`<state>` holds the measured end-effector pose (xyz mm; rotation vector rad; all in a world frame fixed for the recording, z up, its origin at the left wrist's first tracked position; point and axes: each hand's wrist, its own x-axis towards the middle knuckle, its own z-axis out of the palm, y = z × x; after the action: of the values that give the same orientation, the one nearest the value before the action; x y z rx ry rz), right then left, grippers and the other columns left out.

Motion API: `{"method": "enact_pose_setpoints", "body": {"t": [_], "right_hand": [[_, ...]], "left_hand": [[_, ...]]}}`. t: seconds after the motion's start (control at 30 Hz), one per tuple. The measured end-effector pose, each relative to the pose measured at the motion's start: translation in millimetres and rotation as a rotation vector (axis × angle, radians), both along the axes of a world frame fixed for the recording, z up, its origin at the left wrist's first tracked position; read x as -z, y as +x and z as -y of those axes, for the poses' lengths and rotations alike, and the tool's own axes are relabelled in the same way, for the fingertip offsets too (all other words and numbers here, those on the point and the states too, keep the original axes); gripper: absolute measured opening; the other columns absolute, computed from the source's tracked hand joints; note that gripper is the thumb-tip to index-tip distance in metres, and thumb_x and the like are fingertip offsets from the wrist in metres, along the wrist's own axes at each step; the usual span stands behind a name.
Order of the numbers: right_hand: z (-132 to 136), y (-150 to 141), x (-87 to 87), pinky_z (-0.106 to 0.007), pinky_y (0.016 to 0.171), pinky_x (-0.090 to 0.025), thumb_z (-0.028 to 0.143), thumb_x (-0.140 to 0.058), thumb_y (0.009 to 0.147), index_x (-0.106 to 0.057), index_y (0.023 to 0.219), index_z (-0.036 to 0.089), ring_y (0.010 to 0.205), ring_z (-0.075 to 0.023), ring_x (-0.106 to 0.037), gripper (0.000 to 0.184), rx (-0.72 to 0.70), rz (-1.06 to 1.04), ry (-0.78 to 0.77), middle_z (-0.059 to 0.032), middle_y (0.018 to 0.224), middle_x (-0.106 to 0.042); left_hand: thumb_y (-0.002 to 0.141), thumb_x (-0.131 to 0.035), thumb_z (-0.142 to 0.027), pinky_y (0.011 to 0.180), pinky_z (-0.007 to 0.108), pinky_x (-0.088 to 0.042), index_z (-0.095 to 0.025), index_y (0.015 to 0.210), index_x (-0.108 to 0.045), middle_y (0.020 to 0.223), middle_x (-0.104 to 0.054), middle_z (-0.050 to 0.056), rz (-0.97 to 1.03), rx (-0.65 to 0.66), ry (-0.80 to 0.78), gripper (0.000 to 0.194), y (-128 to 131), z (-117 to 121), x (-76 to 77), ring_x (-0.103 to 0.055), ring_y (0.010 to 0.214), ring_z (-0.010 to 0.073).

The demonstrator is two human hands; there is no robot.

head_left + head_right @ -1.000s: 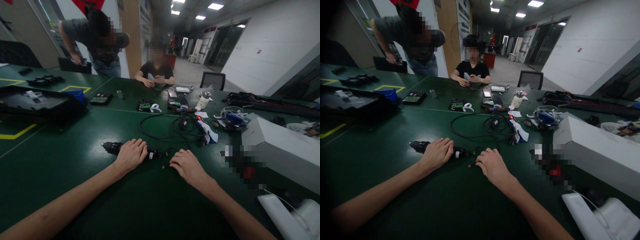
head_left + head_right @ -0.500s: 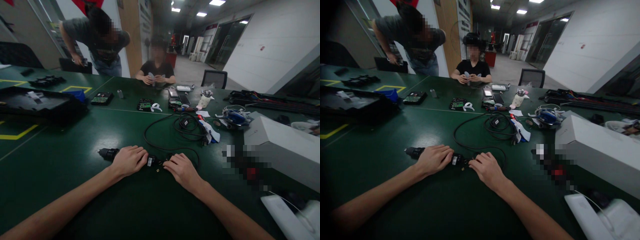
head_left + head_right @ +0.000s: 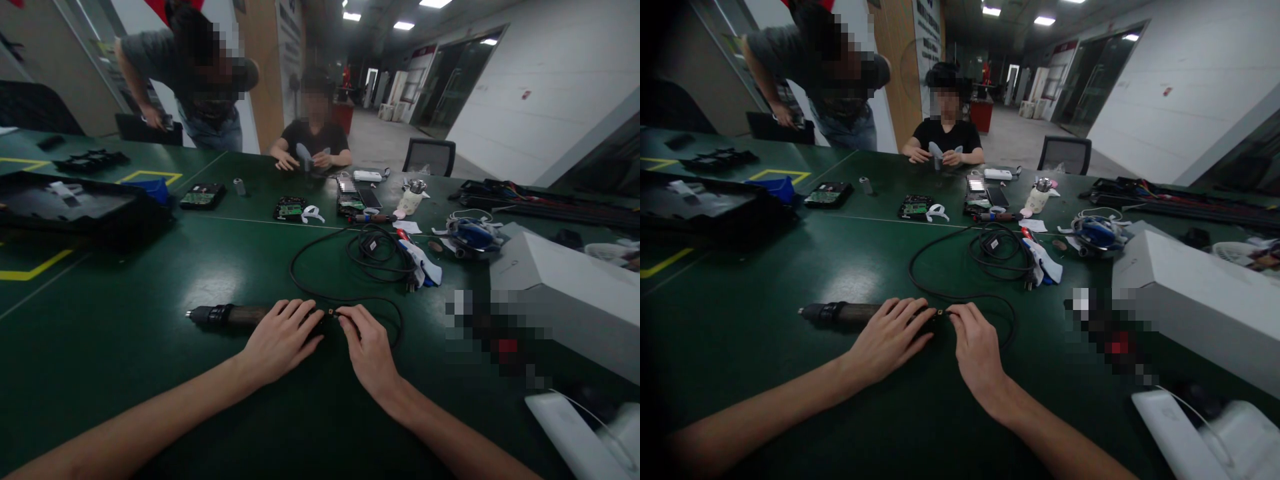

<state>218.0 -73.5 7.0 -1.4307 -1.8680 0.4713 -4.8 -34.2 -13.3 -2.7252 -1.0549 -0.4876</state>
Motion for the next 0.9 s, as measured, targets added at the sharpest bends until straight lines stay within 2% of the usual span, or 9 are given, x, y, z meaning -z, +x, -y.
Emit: {"method": "enact_pose_setpoints", "body": {"t": [0.07, 0.17, 0.3, 0.47, 0.63, 0.8, 0.9], "right_hand": [[-1, 0, 0.5, -0.033, 0.086, -0.056, 0.022, -0.046, 0.11, -0.066, 0.118, 0.025, 0.098, -0.0203, -0.069, 0.023, -0.015, -0.001, 0.007, -0.0052, 0.111, -0.07], [-5, 1, -1.4, -0.032, 0.083, -0.055, 0.025, -0.048, 0.11, -0.067, 0.123, 0.025, 0.097, -0.02, -0.069, 0.023, -0.034, 0.115, 0.03, -0.0053, 0.113, -0.07], [-8, 5, -7.8, -0.031, 0.073, -0.051, 0.028, -0.05, 0.11, -0.068, 0.128, 0.024, 0.089, -0.0189, -0.069, 0.026, -0.014, 0.299, 0.084, -0.0055, 0.106, -0.07], [-5, 5, -10.8, -0.031, 0.072, -0.049, 0.027, -0.049, 0.11, -0.068, 0.127, 0.022, 0.088, -0.0183, -0.069, 0.027, -0.036, 0.37, 0.132, -0.0054, 0.102, -0.069], [-6, 6, -4.6, -0.032, 0.074, -0.051, 0.025, -0.049, 0.108, -0.069, 0.125, 0.022, 0.091, -0.0204, -0.068, 0.026, -0.13, 0.385, 0.135, -0.0075, 0.105, -0.069], [-12, 10, 0.6, -0.032, 0.076, -0.053, 0.024, -0.051, 0.107, -0.066, 0.127, 0.023, 0.092, -0.0209, -0.068, 0.025, -0.19, 0.345, 0.103, -0.0081, 0.109, -0.068], [-14, 11, 1.1, -0.032, 0.077, -0.055, 0.025, -0.052, 0.106, -0.065, 0.121, 0.022, 0.092, -0.0209, -0.068, 0.02, -0.203, 0.295, 0.062, -0.0077, 0.109, -0.068]], "left_hand": [[0.103, -0.051, -0.046, 0.098, 0.048, -0.045, -0.021, 0.139, -0.055, 0.137, -0.06, 0.013, 0.017, 0.018, -0.03, 0.044, 2, -2, -1.0, -0.059, 0.118, 0.0308], [0.102, -0.052, -0.044, 0.091, 0.044, -0.048, -0.021, 0.138, -0.055, 0.134, -0.061, 0.013, -0.015, 0.055, -0.053, 0.043, 0, -12, -5.6, -0.061, 0.11, 0.0288], [0.104, -0.049, -0.039, 0.08, 0.038, -0.051, -0.022, 0.132, -0.058, 0.124, -0.064, 0.01, -0.058, 0.116, -0.035, 0.034, -5, -28, -11.6, -0.063, 0.097, 0.0236], [0.102, -0.05, -0.039, 0.072, 0.032, -0.05, -0.025, 0.122, -0.065, 0.108, -0.067, 0.004, -0.009, 0.216, -0.042, 0.028, -7, -36, -11.5, -0.065, 0.086, 0.0182], [0.103, -0.05, -0.041, 0.073, 0.031, -0.049, -0.025, 0.119, -0.066, 0.108, -0.07, 0.004, 0.027, 0.226, -0.02, 0.028, -7, -35, -10.6, -0.066, 0.086, 0.0174], [0.104, -0.051, -0.041, 0.079, 0.032, -0.049, -0.023, 0.124, -0.064, 0.114, -0.071, 0.005, 0.045, 0.239, 0.066, 0.03, -9, -34, -8.4, -0.067, 0.094, 0.0186], [0.104, -0.053, -0.038, 0.083, 0.033, -0.049, -0.022, 0.126, -0.063, 0.118, -0.071, 0.005, 0.048, 0.256, 0.1, 0.029, -9, -35, -6.1, -0.067, 0.101, 0.0195]]}}
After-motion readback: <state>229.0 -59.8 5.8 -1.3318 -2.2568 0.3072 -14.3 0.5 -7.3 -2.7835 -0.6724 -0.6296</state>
